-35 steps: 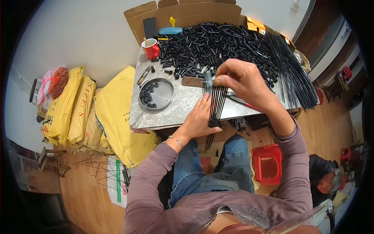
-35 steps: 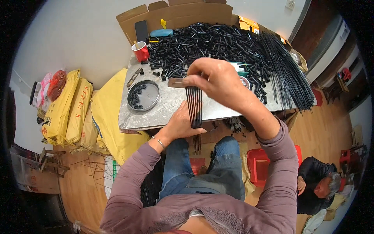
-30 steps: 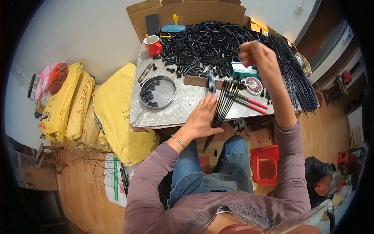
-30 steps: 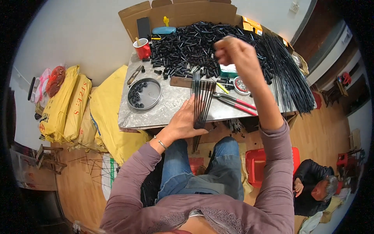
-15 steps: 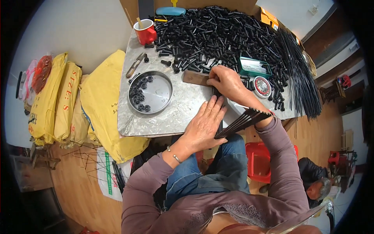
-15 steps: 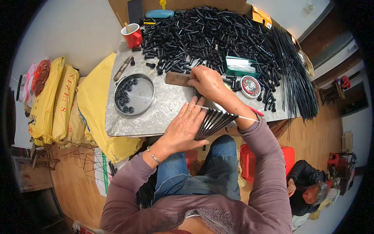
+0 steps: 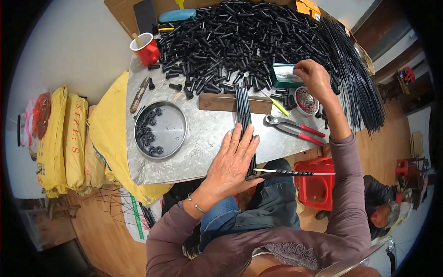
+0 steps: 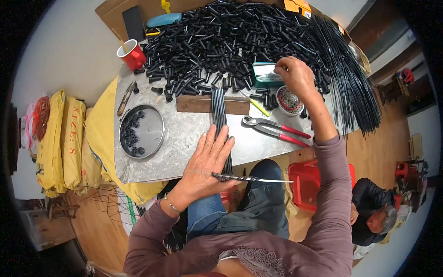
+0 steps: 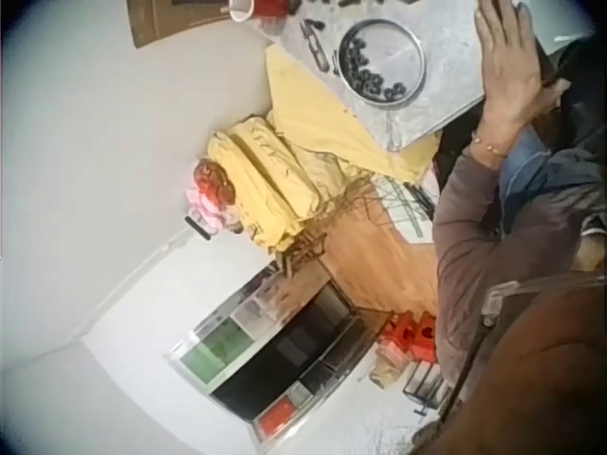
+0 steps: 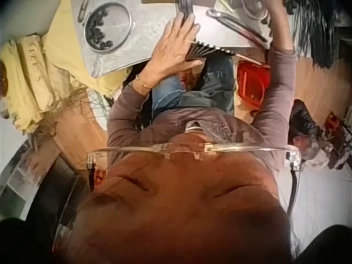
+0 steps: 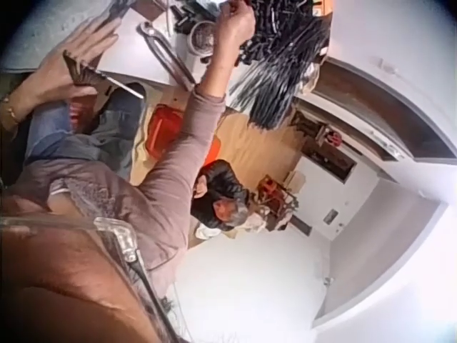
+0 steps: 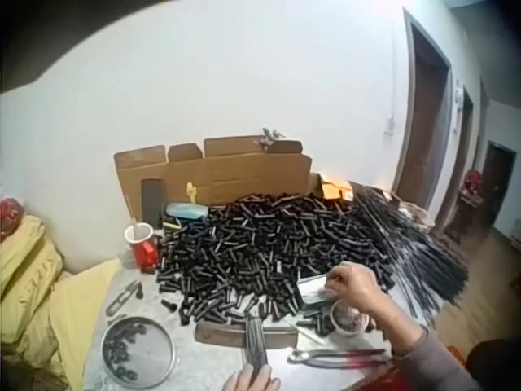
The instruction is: Assembling and securing black cable ties into bundles using hand tools at a workbench.
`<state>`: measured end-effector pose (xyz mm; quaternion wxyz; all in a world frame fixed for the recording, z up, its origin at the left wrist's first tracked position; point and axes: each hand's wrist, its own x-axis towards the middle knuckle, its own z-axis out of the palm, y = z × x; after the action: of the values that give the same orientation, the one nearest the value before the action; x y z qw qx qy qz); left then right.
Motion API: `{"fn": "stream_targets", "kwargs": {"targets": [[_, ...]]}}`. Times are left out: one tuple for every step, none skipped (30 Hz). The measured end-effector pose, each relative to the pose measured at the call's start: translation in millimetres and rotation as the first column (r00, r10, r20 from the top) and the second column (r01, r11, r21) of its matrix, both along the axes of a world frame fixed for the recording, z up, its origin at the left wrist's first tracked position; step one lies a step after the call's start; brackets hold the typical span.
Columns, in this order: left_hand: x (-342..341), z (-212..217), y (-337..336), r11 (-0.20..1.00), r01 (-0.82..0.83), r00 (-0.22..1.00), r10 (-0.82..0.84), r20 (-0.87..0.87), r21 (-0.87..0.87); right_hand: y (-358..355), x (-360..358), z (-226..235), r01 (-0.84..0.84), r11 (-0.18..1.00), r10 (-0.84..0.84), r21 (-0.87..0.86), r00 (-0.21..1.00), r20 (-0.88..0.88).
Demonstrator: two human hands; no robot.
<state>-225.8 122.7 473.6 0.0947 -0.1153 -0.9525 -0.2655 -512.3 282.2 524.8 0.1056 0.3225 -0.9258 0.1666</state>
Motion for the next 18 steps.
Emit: {"fn": "stream_targets", "kwargs": {"targets": [[0, 3, 0, 1.0, 0.008, 1.0, -0.007, 0.025, -0.017, 5, -5, -1, 0.008, 1.0, -0.008, -0.013, 1.0, 0.006], [-1, 5, 0, 0.999, 0.016, 0.999, -0.014, 0.052, -0.036, 9, -9, -3, -0.063, 0.998, 0.062, 0.026, 0.998, 0.032], [-2, 5, 1, 0.998, 0.026, 0.998, -0.023, 0.061, -0.049, 13, -12, -5, -0.133, 0.989, 0.129, 0.063, 0.99, 0.063], [-3, 5, 1, 0.998, 0.024, 0.998, -0.021, 0.062, -0.052, 13, -14, -8, -0.137, 0.989, 0.132, 0.054, 0.988, 0.075], [-4, 4, 2, 0.998, 0.023, 0.998, -0.019, 0.064, -0.056, 13, -17, -10, -0.126, 0.991, 0.122, 0.038, 0.989, 0.084], [-4, 3, 2, 0.997, 0.031, 0.997, -0.025, 0.08, -0.075, 10, -17, -7, -0.137, 0.987, 0.132, 0.086, 0.99, 0.055], [-5, 1, 3, 0.993, 0.018, 0.998, -0.01, 0.063, -0.119, 9, -17, -6, -0.145, 0.98, 0.143, 0.135, 0.989, 0.027], [-6, 0, 4, 0.987, 0.005, 0.999, 0.002, 0.045, -0.163, 11, -19, -6, -0.173, 0.978, 0.176, 0.12, 0.984, -0.018], [-6, 1, 6, 0.983, 0.016, 0.998, -0.005, 0.061, -0.182, 12, -20, -6, -0.194, 0.975, 0.201, 0.11, 0.978, -0.063], [-6, 4, 8, 0.987, -0.004, 0.998, 0.014, 0.062, -0.163, 13, -21, -5, -0.195, 0.975, 0.202, 0.108, 0.977, -0.06], [-6, 5, 9, 0.99, -0.023, 0.998, 0.033, 0.063, -0.143, 15, -22, -5, -0.196, 0.975, 0.203, 0.108, 0.977, -0.057], [-7, 5, 10, 0.987, -0.013, 0.997, 0.025, 0.077, -0.159, 18, -24, -7, -0.195, 0.973, 0.201, 0.123, 0.979, -0.038], [-8, 4, 11, 0.982, -0.011, 0.997, 0.023, 0.067, -0.187, 21, -25, -8, -0.189, 0.976, 0.192, 0.105, 0.981, -0.028], [-8, 2, 11, 0.977, -0.008, 0.998, 0.021, 0.057, -0.213, 23, -25, -9, -0.204, 0.974, 0.21, 0.101, 0.977, -0.047], [-9, 0, 10, 0.974, 0.002, 0.997, 0.014, 0.069, -0.227, 25, -25, -8, -0.219, 0.971, 0.226, 0.099, 0.972, -0.067], [-9, -2, 10, 0.969, 0.002, 0.998, 0.014, 0.065, -0.247, 26, -25, -8, -0.232, 0.969, 0.24, 0.088, 0.967, -0.09], [-9, -4, 9, 0.964, 0.001, 0.998, 0.015, 0.06, -0.266, 26, -25, -8, -0.227, 0.971, 0.233, 0.073, 0.969, -0.082], [-10, -4, 9, 0.961, 0.011, 0.997, 0.009, 0.071, -0.277, 26, -25, -9, -0.234, 0.971, 0.239, 0.052, 0.959, -0.151]]}}
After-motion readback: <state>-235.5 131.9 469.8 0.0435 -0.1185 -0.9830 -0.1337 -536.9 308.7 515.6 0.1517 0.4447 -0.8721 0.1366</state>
